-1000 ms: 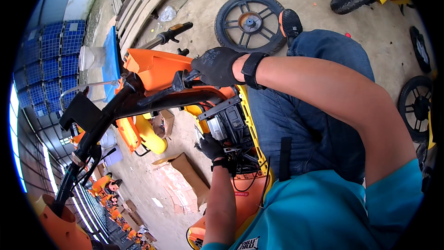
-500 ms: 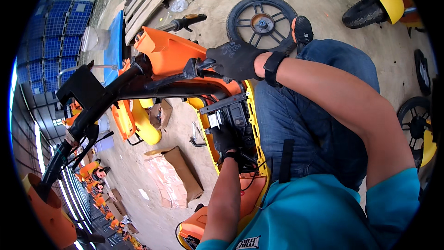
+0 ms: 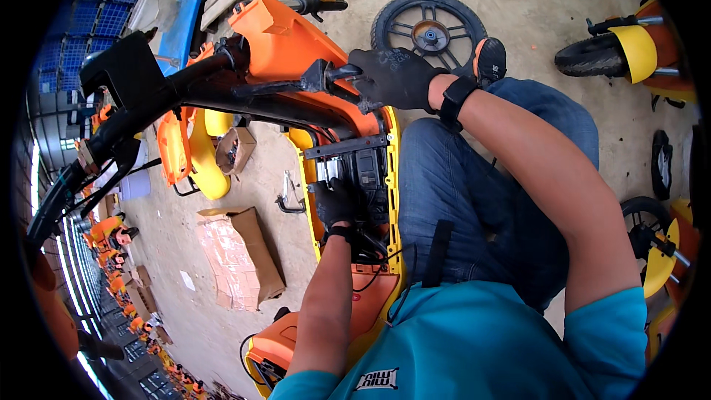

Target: The person works on the internal wiring and frame of an orange and yellow scooter, using a small tool to manipulate wires and fasteners near the battery compartment and handlebar column while seated on the ground.

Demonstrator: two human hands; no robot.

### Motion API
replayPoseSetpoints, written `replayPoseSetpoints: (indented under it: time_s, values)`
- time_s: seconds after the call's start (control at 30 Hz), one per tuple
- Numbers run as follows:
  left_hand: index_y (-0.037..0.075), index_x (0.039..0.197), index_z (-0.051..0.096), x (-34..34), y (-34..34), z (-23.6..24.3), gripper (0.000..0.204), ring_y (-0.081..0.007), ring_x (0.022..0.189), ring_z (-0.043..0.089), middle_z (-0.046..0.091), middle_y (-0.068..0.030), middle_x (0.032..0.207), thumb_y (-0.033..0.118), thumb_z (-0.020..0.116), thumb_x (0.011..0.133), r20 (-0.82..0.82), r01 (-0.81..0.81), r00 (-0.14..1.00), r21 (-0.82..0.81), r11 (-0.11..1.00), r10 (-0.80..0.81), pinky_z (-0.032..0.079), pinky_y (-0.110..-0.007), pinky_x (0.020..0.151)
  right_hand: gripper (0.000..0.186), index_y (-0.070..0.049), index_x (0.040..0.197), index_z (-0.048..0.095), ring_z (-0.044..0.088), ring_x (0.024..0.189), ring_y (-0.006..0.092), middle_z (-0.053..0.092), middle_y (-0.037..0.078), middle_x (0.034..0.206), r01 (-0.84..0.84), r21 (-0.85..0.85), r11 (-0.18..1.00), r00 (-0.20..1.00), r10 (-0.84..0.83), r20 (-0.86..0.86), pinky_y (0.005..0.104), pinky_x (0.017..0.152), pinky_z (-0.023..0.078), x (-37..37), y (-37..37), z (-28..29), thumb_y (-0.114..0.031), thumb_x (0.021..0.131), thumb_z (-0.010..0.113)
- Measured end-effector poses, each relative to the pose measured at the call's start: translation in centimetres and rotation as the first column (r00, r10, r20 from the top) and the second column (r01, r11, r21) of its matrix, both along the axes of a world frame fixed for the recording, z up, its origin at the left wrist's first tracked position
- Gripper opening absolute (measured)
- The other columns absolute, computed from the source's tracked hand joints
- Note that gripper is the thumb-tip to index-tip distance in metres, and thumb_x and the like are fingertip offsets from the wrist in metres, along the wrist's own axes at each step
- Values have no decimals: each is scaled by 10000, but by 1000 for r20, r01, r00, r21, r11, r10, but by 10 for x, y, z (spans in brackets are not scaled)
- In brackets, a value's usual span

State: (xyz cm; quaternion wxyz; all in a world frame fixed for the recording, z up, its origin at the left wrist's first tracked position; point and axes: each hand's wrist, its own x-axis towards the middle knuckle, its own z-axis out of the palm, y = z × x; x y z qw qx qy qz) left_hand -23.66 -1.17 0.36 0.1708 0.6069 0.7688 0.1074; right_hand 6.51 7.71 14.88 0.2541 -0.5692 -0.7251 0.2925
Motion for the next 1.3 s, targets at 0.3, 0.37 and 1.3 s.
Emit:
replayPoseSetpoints:
  time_s: [0.3,0.37,1.3]
  values:
    - [-55,905,541,1,4,-15,224,-489,861,550,595,-294,885,168,530,886,134,67,986,200,977,-95,429,-516,768,302,-68,1125,545,666,929,346,687,179,967,5,-13,1000,999,-4,45,435,797,504,-2,-2,5,-292,923,559]
    - [-39,927,555,-1,3,-14,206,-483,890,554,599,-284,912,161,520,889,51,35,998,243,969,-49,433,-517,778,299,-82,1134,522,653,946,335,658,163,1006,-9,-18,1000,998,10,64,423,790,498,-1,0,1,-308,940,551]
    - [41,909,573,2,25,-23,287,-370,890,625,629,-181,932,323,526,919,-304,-156,934,127,980,188,492,-506,727,294,-35,1134,539,623,768,267,622,141,835,-12,44,999,993,17,-117,368,703,469,-2,2,-13,-225,913,577]
